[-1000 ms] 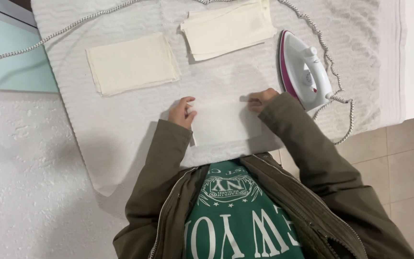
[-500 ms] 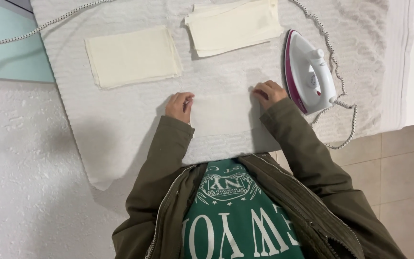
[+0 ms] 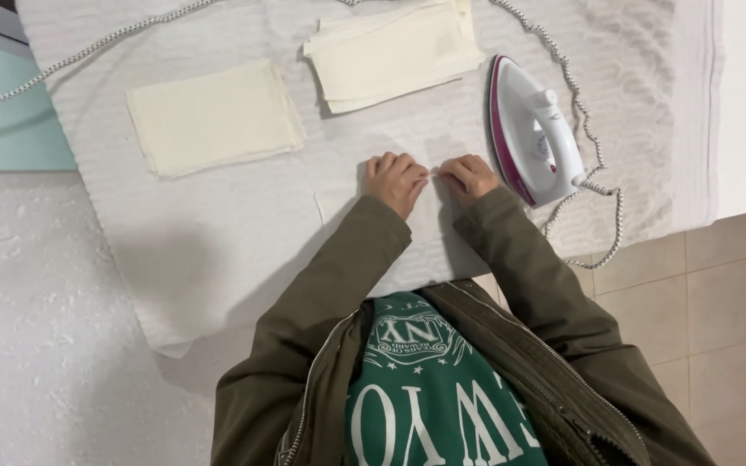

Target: Ironing small rectangular pieces of white fabric on an ironing board.

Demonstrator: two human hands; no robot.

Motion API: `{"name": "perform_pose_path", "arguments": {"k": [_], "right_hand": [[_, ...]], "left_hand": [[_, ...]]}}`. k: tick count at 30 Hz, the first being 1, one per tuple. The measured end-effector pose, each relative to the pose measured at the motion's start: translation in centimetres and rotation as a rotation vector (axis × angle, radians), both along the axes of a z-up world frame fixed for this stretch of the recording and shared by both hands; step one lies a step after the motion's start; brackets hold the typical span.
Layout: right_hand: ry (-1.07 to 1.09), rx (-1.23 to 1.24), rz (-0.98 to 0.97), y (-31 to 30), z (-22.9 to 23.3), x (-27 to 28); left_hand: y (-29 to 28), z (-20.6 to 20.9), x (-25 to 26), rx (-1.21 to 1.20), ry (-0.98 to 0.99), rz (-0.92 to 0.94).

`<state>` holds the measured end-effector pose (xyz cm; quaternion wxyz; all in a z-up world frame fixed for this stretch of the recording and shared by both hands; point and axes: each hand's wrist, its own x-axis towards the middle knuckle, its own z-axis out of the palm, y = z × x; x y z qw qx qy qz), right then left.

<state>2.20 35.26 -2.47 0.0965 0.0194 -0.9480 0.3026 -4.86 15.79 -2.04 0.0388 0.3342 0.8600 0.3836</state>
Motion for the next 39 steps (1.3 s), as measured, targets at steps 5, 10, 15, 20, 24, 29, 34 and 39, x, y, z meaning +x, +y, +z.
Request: {"name": "perform_pose_path", "arguments": {"k": [5,10,15,20,24,29,34,39], "right_hand": [[0.001,-0.002,0.024,0.6,-0.6,0.3],[0.027,0.016,0.04,1.2,-1.2,0.9],[0.059,0.025,0.064,1.2,-1.1,1.0],[0.061,0.019,0.06,1.4,-1.6,1.2],[0.027,0.027,0.07,0.3,3.6,0.9],[0.081,0.35,-0.182,5.9,9.7,-1.3],[-0.496,0.021,-0.537,10.9,8.9,-4.6],[-0.904,0.195,-0.222,11.7,10.0,-4.6]], "left_hand": [[0.0,-0.2,0.4,0.037,0.074,-0.013],[-0.2,-3.0,1.4,0.047,0.263,-0.068],[-0.7,-2.6,1.3,0.054,0.295,-0.13],[-0.5,-3.3,1.6,0.045,0.323,-0.126],[-0.3,-3.2,1.6,0.057,0.322,-0.12],[-0.2,-3.9,1.8,0.044,0.348,-0.101],[-0.1,-3.6,1.6,0.051,0.343,-0.107],[-0.3,-3.4,1.6,0.058,0.34,-0.103]]}}
